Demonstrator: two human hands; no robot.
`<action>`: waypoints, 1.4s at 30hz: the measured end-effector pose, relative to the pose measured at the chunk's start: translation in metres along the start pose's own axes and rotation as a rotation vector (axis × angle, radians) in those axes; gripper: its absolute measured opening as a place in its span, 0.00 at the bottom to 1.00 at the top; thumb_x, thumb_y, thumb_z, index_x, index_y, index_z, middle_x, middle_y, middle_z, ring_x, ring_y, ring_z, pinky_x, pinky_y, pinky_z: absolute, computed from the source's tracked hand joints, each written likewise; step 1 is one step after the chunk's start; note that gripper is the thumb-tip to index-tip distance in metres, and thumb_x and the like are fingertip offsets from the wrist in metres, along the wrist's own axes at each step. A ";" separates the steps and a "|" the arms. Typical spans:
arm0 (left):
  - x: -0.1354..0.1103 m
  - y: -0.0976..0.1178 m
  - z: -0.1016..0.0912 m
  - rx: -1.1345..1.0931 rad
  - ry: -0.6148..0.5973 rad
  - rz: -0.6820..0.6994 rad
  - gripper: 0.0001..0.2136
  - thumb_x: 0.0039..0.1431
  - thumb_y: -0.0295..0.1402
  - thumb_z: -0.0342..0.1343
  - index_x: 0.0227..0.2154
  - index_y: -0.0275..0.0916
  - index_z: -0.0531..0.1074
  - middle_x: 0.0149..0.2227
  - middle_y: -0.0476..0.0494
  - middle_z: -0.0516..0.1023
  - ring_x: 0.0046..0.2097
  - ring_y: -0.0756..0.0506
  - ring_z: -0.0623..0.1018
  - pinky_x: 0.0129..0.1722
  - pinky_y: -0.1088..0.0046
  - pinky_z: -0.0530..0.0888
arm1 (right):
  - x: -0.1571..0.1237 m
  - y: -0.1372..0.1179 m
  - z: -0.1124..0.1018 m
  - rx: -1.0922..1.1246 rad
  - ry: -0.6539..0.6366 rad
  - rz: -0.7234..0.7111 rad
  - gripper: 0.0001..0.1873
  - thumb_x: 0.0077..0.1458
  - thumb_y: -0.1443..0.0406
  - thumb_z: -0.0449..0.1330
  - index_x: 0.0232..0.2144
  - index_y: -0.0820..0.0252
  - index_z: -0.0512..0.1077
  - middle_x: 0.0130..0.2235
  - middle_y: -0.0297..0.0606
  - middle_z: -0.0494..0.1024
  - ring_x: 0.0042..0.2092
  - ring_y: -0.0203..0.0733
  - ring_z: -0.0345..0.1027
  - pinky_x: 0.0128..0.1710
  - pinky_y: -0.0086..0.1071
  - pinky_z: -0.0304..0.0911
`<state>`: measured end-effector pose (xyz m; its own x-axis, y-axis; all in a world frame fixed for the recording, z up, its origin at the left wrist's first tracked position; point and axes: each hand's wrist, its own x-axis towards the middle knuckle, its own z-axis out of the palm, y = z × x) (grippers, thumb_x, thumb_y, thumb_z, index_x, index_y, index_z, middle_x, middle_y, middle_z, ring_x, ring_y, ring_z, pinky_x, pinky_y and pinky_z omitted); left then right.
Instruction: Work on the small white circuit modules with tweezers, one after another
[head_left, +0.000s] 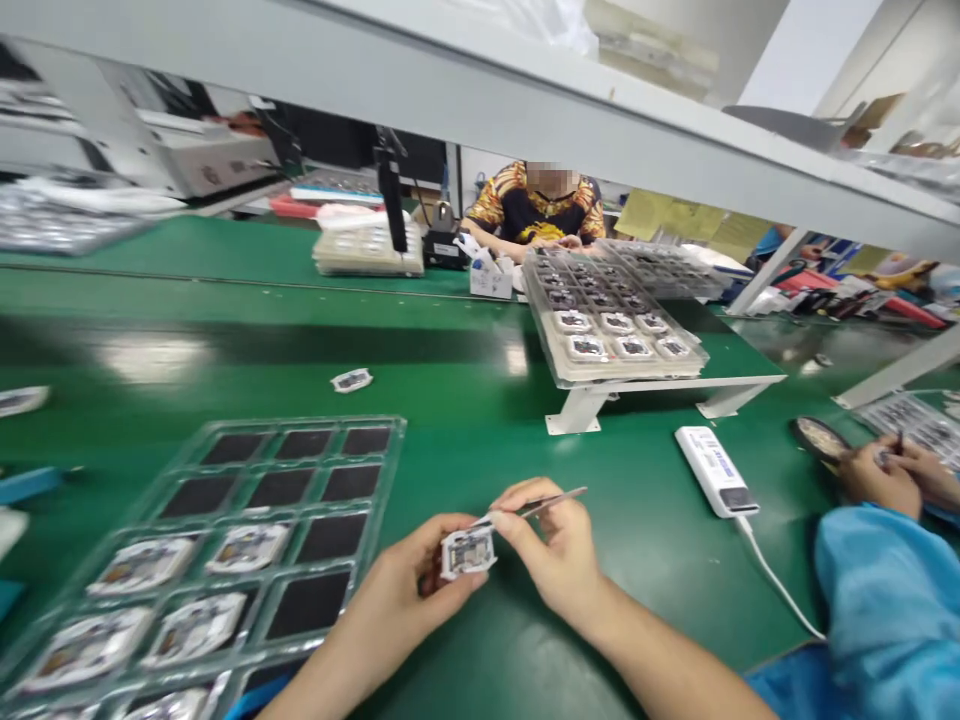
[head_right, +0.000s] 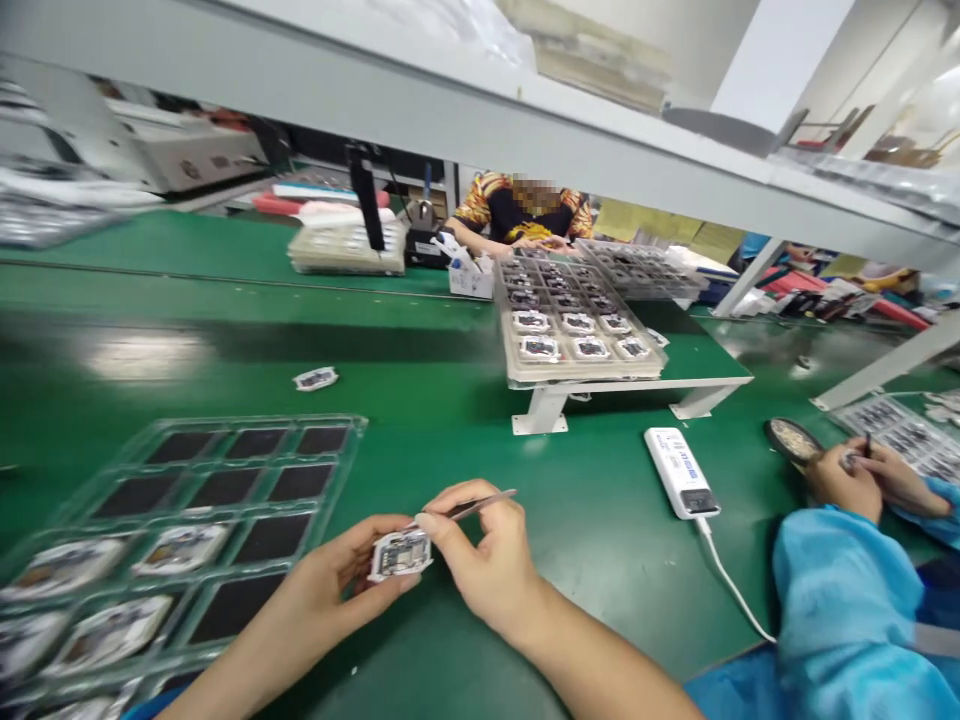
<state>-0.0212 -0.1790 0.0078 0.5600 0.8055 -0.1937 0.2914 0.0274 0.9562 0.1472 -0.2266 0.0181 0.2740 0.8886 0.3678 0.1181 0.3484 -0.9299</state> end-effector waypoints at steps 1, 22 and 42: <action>-0.001 0.000 0.000 -0.005 -0.007 0.001 0.15 0.47 0.37 0.62 0.40 0.41 0.74 0.32 0.47 0.80 0.32 0.43 0.77 0.32 0.71 0.73 | 0.000 0.000 0.000 -0.025 0.007 0.003 0.01 0.55 0.67 0.64 0.32 0.58 0.75 0.32 0.38 0.81 0.36 0.41 0.76 0.38 0.34 0.72; -0.001 0.004 0.005 -0.348 -0.028 -0.072 0.18 0.44 0.35 0.67 0.39 0.41 0.72 0.36 0.46 0.78 0.39 0.43 0.76 0.40 0.69 0.72 | -0.002 0.005 0.001 -0.019 -0.015 -0.019 0.04 0.54 0.63 0.67 0.30 0.56 0.77 0.32 0.39 0.83 0.35 0.45 0.79 0.37 0.38 0.73; -0.004 0.015 0.002 -0.371 0.030 -0.170 0.15 0.49 0.44 0.63 0.36 0.40 0.72 0.26 0.51 0.73 0.26 0.49 0.69 0.25 0.74 0.63 | 0.005 0.009 -0.003 0.101 -0.015 0.314 0.15 0.51 0.54 0.68 0.27 0.59 0.73 0.25 0.33 0.77 0.27 0.36 0.70 0.29 0.29 0.67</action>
<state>-0.0176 -0.1826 0.0229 0.5038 0.7876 -0.3547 0.0752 0.3691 0.9263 0.1520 -0.2199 0.0120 0.2675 0.9615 0.0637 -0.0650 0.0840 -0.9943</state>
